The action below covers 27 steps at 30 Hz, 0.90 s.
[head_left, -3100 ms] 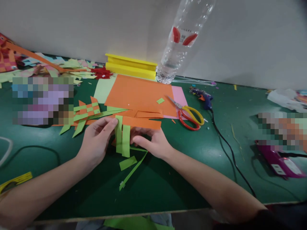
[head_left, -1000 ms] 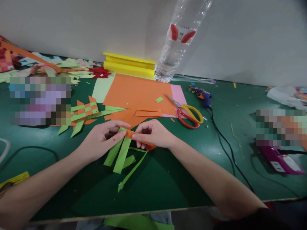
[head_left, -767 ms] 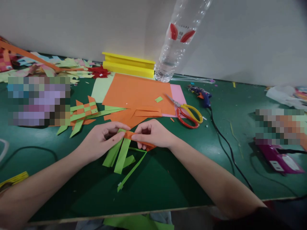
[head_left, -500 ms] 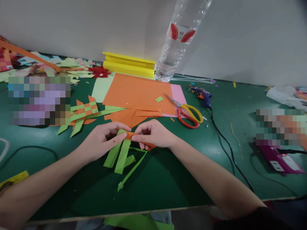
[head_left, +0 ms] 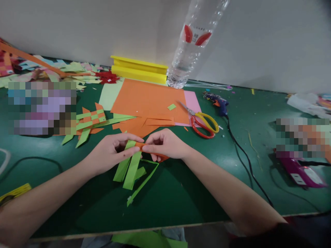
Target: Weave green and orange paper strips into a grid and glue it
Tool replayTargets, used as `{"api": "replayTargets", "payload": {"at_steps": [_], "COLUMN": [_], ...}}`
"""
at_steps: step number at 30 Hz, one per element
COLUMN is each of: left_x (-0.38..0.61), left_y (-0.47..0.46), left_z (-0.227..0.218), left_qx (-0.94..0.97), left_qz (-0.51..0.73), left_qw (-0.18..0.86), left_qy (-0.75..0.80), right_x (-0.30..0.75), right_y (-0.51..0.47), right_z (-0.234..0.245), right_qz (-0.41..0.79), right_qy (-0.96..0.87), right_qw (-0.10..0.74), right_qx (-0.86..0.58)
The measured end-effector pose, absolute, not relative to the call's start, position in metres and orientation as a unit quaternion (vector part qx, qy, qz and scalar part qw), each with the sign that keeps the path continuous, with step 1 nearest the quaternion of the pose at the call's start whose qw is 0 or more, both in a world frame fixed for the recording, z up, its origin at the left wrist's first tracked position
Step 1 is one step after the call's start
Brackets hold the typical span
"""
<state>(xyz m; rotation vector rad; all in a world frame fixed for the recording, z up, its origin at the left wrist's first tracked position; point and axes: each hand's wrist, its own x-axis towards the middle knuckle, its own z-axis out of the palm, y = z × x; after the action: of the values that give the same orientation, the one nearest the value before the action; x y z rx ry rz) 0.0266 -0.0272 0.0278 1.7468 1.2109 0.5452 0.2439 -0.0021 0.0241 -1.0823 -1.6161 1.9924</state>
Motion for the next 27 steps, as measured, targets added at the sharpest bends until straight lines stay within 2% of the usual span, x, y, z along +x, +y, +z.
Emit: {"api": "replayTargets", "payload": {"at_steps": [19, 27], "left_x": [0.0239, 0.021], "left_y": [-0.0282, -0.0271], "left_z": [0.0257, 0.0235], "left_qx": [0.695, 0.711], "left_qz": [0.225, 0.234], "left_qw": [0.482, 0.448], "left_qy": [0.484, 0.49], "right_x": [0.2449, 0.2444], "right_y": [-0.0017, -0.0015], "right_z": [0.0236, 0.024], "right_qz": [0.707, 0.7], "right_qy": [-0.572, -0.578], "right_qw": [0.17, 0.167], "right_qx": [-0.381, -0.385]}}
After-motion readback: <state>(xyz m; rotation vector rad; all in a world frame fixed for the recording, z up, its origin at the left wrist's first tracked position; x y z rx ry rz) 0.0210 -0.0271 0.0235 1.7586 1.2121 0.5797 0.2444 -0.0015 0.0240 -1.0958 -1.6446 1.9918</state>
